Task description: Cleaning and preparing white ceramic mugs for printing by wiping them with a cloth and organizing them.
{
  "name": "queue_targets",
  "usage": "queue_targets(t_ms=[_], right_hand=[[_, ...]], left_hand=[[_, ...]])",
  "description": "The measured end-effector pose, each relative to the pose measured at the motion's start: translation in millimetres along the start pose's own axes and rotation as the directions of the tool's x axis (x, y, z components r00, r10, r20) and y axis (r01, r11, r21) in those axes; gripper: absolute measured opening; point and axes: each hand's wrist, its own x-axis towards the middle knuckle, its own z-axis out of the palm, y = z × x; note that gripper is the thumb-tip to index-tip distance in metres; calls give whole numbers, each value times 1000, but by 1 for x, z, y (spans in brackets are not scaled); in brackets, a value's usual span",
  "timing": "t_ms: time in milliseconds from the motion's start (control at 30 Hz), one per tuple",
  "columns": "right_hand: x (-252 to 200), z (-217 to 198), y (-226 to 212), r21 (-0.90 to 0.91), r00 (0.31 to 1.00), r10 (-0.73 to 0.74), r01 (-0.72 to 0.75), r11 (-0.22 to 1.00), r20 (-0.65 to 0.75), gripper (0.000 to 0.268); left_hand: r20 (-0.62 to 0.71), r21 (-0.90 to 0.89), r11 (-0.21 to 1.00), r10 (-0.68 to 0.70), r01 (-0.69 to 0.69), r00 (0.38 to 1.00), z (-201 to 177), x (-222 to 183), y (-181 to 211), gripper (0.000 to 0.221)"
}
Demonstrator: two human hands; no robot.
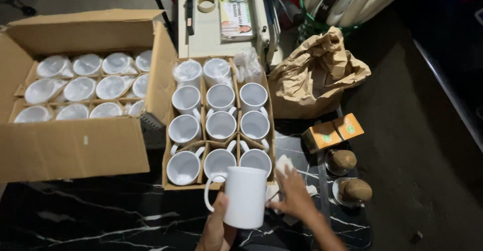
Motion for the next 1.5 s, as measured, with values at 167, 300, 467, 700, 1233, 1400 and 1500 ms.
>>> queue_targets(t_ms=[167,300,467,700,1233,1400,1500], right_hand=[[-12,40,53,-332,994,-104,93,939,-15,63],[-21,2,59,367,924,187,-56,929,-332,47],[-51,-42,-76,516,831,157,173,839,-534,34],[-49,-67,-168,425,828,-166,434,795,-535,39],[-42,-126,-153,491,540,-722,530,691,432,56],[-71,-41,-98,137,642,-437,462,876,630,38],[-69,-35,-95,136,699,-573,577,805,427,48]], left_hand=[[167,-144,977,180,-156,970,13,-7,14,70],[-42,-89,986,136,-140,990,9,-3,8,68],[-208,122,968,242,-221,948,4,9,-23,58],[209,586,565,587,-581,782,45,-14,-29,63],[292,355,901,-360,249,886,-9,-8,57,48],[386,475,868,-351,142,853,-24,3,65,42],[357,455,886,-276,91,892,-9,-7,74,54]])
